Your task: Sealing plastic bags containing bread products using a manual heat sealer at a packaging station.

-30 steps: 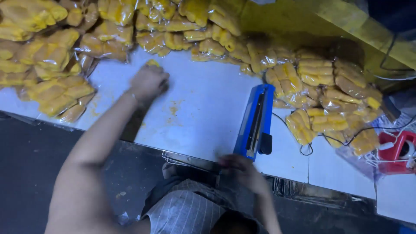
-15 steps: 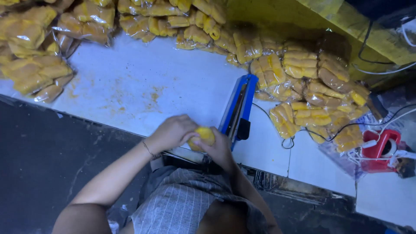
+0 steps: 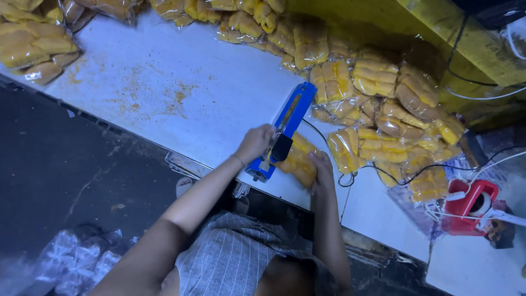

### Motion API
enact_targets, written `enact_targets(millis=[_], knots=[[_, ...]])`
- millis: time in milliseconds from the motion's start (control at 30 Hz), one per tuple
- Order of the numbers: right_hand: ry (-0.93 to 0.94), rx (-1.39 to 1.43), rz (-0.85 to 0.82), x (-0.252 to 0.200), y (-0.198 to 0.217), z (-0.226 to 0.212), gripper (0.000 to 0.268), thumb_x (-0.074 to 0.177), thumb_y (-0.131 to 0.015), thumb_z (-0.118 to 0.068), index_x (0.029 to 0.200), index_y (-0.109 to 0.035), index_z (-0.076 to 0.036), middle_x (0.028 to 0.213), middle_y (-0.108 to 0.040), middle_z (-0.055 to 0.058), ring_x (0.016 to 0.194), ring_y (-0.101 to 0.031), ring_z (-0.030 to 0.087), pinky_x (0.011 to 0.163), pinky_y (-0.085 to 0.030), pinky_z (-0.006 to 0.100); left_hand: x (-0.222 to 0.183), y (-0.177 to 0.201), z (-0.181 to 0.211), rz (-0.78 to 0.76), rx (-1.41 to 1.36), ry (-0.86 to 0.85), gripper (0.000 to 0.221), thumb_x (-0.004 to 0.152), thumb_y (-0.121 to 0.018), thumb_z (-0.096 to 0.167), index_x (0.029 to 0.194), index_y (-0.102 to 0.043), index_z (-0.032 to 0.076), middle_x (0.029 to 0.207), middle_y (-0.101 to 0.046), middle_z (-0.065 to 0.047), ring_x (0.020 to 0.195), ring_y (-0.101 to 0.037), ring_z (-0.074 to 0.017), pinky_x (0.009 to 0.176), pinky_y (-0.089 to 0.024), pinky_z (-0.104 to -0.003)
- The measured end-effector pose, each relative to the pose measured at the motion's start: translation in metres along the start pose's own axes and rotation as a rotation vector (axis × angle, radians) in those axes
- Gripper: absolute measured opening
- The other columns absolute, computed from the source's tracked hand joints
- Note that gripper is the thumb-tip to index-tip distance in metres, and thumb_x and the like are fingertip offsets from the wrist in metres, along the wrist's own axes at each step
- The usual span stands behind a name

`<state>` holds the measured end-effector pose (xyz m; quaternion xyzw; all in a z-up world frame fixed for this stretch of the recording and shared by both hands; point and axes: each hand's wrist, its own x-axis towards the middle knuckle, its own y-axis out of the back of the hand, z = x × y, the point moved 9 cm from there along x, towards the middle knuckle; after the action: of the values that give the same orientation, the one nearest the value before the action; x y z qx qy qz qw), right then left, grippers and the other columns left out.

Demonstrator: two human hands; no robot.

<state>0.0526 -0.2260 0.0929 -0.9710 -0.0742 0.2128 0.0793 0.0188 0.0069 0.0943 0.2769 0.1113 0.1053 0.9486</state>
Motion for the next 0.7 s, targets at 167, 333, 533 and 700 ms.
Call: enact_targets(millis=[167,333,533,700], knots=[[-0.034,0.049,-0.052,0.048,0.005,-0.005,0.049,0.081,-0.088,-0.021,0.12,-0.061,-0.01,0.102,-0.072,0.01,0.089,-0.075,0.026,0.073,-0.062,0.041,-0.002,0.079,0.064,0.29,-0.457,-0.158,0.029,0.107,-0.046,0.025,0.124,-0.061,0.007,0.114,-0.067,-0.03,0.116,-0.058,-0.0544,0.095,-0.049,-0.061],[-0.015,0.025,-0.034,0.049,0.006,-0.007,0.052,0.082,-0.088,-0.022,0.121,-0.056,-0.007,0.102,-0.071,0.011,0.09,-0.074,0.026,0.073,-0.062,0.04,-0.026,0.047,0.1,0.097,0.127,-0.182,0.047,0.11,-0.036,0.039,0.15,-0.04,0.013,0.143,-0.049,-0.022,0.137,-0.041,-0.0495,0.104,-0.041,-0.068],[-0.018,0.025,0.07,0.045,0.015,0.008,0.069,0.078,-0.093,-0.025,0.131,-0.053,-0.005,0.111,-0.066,0.015,0.096,-0.072,0.031,0.077,-0.062,0.046,-0.029,0.023,0.053,0.156,0.217,-0.076,0.045,0.111,-0.03,0.037,0.141,-0.045,0.007,0.124,-0.058,-0.02,0.116,-0.058,-0.0439,0.09,-0.05,-0.061],[-0.026,-0.042,0.027,0.057,0.021,0.014,0.069,0.083,-0.09,-0.027,0.136,-0.052,-0.006,0.115,-0.062,0.014,0.101,-0.069,0.031,0.08,-0.061,0.046,-0.023,0.016,0.047,0.269,0.223,-0.151,0.034,0.105,-0.045,0.038,0.125,-0.054,0.012,0.106,-0.061,-0.014,0.103,-0.062,-0.0444,0.079,-0.052,-0.061]])
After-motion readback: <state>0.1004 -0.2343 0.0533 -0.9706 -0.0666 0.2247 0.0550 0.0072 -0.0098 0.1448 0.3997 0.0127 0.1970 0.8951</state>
